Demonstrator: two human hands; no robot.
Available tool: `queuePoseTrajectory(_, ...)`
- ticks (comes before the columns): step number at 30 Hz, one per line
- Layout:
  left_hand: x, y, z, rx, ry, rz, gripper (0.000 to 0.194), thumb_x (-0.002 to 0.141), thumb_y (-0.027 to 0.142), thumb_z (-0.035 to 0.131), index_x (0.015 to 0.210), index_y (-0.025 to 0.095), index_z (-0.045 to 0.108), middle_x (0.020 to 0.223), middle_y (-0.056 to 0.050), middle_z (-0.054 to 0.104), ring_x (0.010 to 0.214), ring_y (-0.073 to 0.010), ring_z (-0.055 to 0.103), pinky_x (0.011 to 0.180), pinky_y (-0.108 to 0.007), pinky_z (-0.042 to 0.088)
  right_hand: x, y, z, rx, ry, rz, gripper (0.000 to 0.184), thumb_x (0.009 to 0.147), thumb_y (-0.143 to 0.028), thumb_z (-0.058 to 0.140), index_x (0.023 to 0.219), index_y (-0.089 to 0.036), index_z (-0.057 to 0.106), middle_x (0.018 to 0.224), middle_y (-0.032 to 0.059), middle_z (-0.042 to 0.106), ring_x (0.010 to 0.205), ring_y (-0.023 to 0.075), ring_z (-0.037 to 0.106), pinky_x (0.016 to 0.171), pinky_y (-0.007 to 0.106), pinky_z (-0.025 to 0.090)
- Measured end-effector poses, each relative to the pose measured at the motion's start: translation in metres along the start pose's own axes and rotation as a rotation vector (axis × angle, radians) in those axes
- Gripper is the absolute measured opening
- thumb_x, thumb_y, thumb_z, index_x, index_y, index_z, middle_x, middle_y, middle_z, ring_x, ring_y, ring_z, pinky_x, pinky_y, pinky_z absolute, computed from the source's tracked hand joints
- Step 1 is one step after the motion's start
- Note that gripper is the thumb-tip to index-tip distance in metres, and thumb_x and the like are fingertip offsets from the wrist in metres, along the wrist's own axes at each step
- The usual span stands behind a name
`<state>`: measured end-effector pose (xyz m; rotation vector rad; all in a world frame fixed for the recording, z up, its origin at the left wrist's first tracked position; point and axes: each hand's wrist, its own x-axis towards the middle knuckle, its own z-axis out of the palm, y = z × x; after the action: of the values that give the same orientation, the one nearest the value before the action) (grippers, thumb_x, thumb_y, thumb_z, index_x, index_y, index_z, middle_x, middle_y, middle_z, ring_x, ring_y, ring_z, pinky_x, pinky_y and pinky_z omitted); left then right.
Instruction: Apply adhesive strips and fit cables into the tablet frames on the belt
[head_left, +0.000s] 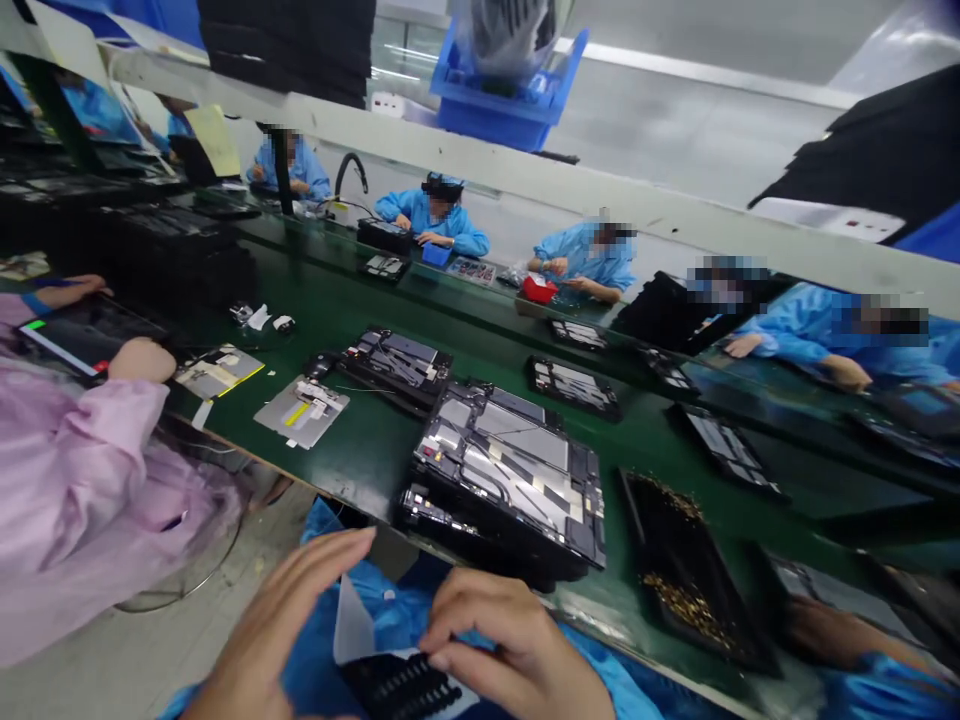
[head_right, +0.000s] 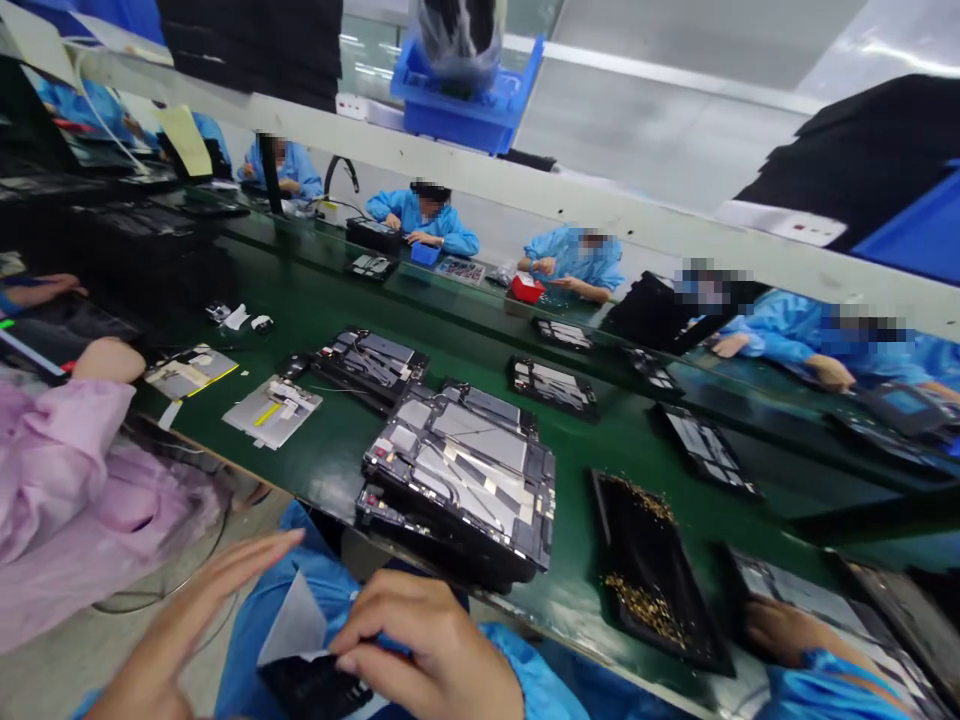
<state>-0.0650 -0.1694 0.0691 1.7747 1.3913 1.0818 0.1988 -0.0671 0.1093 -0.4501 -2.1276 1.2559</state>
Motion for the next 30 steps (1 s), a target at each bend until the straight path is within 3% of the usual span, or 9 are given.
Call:
queuePoseTrajectory(2, 0.018, 0.007, 0.012, 0.007, -0.172, -0.090, 0.053, 0.075, 0.063, 0.077, 0.113, 0.026, 0.072, 0.110, -0.007, 0.075, 0.103, -0.0256, 0.068, 0.090, -0.032, 0.055, 0.010, 0.004, 0.006, -0.014, -0.038, 0.002, 0.013, 0.098, -0.024, 0.063, 0.102, -0.019, 0.074, 0.090, 0.0073, 0.074, 0.082, 0.0158, 0.070, 0.074, 0.025, 0.056)
queuePoseTrajectory(4, 0.034, 0.007, 0.024, -0.131, -0.291, -0.223, 0.040, 0.091, 0.060, 0.060, 0.091, 0.022, 0.073, 0.083, -0.003, 0.073, 0.078, -0.0183, 0.067, 0.072, -0.026, 0.053, 0.016, 0.010, 0.009, -0.090, 0.053, 0.036, 0.012, 0.099, -0.023, 0.062, 0.103, -0.021, 0.073, 0.090, 0.0063, 0.073, 0.082, 0.0161, 0.069, 0.073, 0.026, 0.056)
queuePoseTrajectory(7, 0.043, -0.005, 0.033, -0.338, -0.134, -0.421, 0.044, 0.093, 0.059, 0.056, 0.099, 0.019, 0.072, 0.085, -0.003, 0.073, 0.078, -0.0185, 0.065, 0.070, -0.026, 0.052, 0.020, 0.019, 0.013, -0.270, 0.314, 0.036, 0.015, 0.097, -0.018, 0.061, 0.109, -0.023, 0.069, 0.096, 0.0075, 0.071, 0.090, 0.0191, 0.069, 0.078, 0.031, 0.057)
queuePoseTrajectory(9, 0.042, -0.016, 0.034, -0.401, -0.059, -0.447, 0.042, 0.092, 0.058, 0.059, 0.104, 0.019, 0.071, 0.095, -0.004, 0.073, 0.089, -0.0210, 0.066, 0.079, -0.028, 0.052, 0.020, 0.024, 0.018, -0.366, 0.371, 0.003, 0.018, 0.095, -0.014, 0.063, 0.111, -0.023, 0.066, 0.099, 0.0086, 0.070, 0.093, 0.0206, 0.068, 0.079, 0.033, 0.058)
queuePoseTrajectory(14, 0.040, -0.024, 0.031, -0.389, -0.029, -0.404, 0.035, 0.093, 0.052, 0.060, 0.102, 0.021, 0.072, 0.097, -0.003, 0.070, 0.097, -0.0211, 0.064, 0.088, -0.028, 0.050, 0.023, 0.035, 0.036, -0.529, 0.219, -0.034, 0.020, 0.095, -0.013, 0.062, 0.113, -0.022, 0.067, 0.104, 0.0091, 0.072, 0.093, 0.0217, 0.069, 0.080, 0.037, 0.057)
queuePoseTrajectory(22, 0.040, -0.022, 0.030, -0.325, -0.093, -0.421, 0.033, 0.094, 0.049, 0.056, 0.097, 0.019, 0.068, 0.087, -0.003, 0.068, 0.083, -0.0182, 0.061, 0.074, -0.026, 0.050, 0.028, 0.042, 0.039, -0.560, 0.131, -0.011, 0.017, 0.100, -0.018, 0.057, 0.112, -0.021, 0.068, 0.101, 0.0092, 0.074, 0.091, 0.0216, 0.070, 0.080, 0.038, 0.057)
queuePoseTrajectory(27, 0.046, -0.029, 0.024, -0.200, -0.223, -0.334, 0.031, 0.094, 0.045, 0.056, 0.084, 0.018, 0.067, 0.077, 0.000, 0.064, 0.075, -0.0157, 0.059, 0.069, -0.024, 0.047, 0.026, 0.041, 0.032, -0.287, 0.037, 0.082, 0.034, 0.099, -0.019, 0.057, 0.132, -0.024, 0.064, 0.109, 0.0097, 0.072, 0.099, 0.0205, 0.070, 0.085, 0.035, 0.058)
queuePoseTrajectory(30, 0.053, -0.032, 0.018, -0.200, -0.345, -0.337, 0.029, 0.092, 0.045, 0.059, 0.085, 0.018, 0.068, 0.072, 0.002, 0.062, 0.070, -0.0150, 0.058, 0.063, -0.023, 0.045, 0.029, 0.044, 0.030, -0.097, 0.021, 0.186, 0.029, 0.096, -0.021, 0.061, 0.123, -0.025, 0.070, 0.100, 0.0071, 0.072, 0.090, 0.0183, 0.070, 0.080, 0.031, 0.058)
